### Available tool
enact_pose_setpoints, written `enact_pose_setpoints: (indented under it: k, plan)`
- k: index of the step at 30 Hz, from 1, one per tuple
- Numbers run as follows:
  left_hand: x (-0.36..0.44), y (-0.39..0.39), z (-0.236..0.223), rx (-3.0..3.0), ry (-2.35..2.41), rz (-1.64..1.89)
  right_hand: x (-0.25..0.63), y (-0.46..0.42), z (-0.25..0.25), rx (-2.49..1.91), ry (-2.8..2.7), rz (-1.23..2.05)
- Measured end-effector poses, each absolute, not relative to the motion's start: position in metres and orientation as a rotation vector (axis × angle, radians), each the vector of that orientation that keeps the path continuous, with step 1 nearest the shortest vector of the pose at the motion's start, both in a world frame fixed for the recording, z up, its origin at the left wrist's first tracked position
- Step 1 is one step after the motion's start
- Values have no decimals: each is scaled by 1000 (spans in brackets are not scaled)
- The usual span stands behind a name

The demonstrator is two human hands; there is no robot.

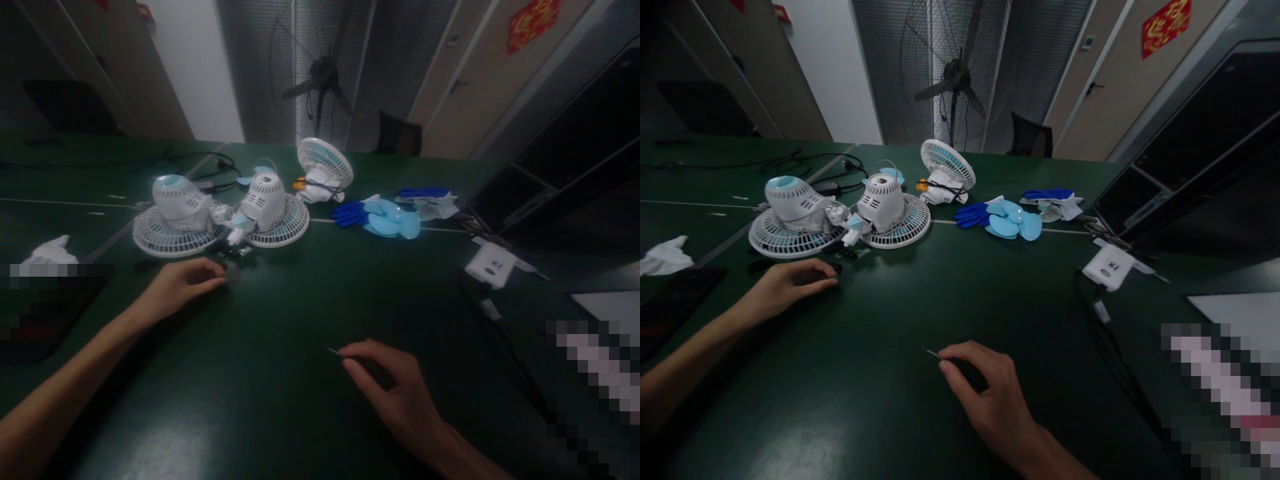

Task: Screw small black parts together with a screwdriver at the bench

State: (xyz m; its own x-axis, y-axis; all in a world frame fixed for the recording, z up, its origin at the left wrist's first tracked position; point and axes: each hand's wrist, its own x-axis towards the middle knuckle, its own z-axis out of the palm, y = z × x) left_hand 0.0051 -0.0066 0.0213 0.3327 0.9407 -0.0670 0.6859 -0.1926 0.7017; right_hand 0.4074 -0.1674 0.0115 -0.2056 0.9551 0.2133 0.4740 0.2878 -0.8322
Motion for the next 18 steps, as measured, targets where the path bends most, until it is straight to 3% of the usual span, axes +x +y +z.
enact_pose_setpoints:
  k: [7, 18]
  plan:
    - [-16, -1, 11, 1956, 1665, 797, 408, -168, 8, -1294, -1802, 829]
    - [-12, -1, 10, 2193, 1650, 709, 406, -167, 12, -1277, -1804, 806]
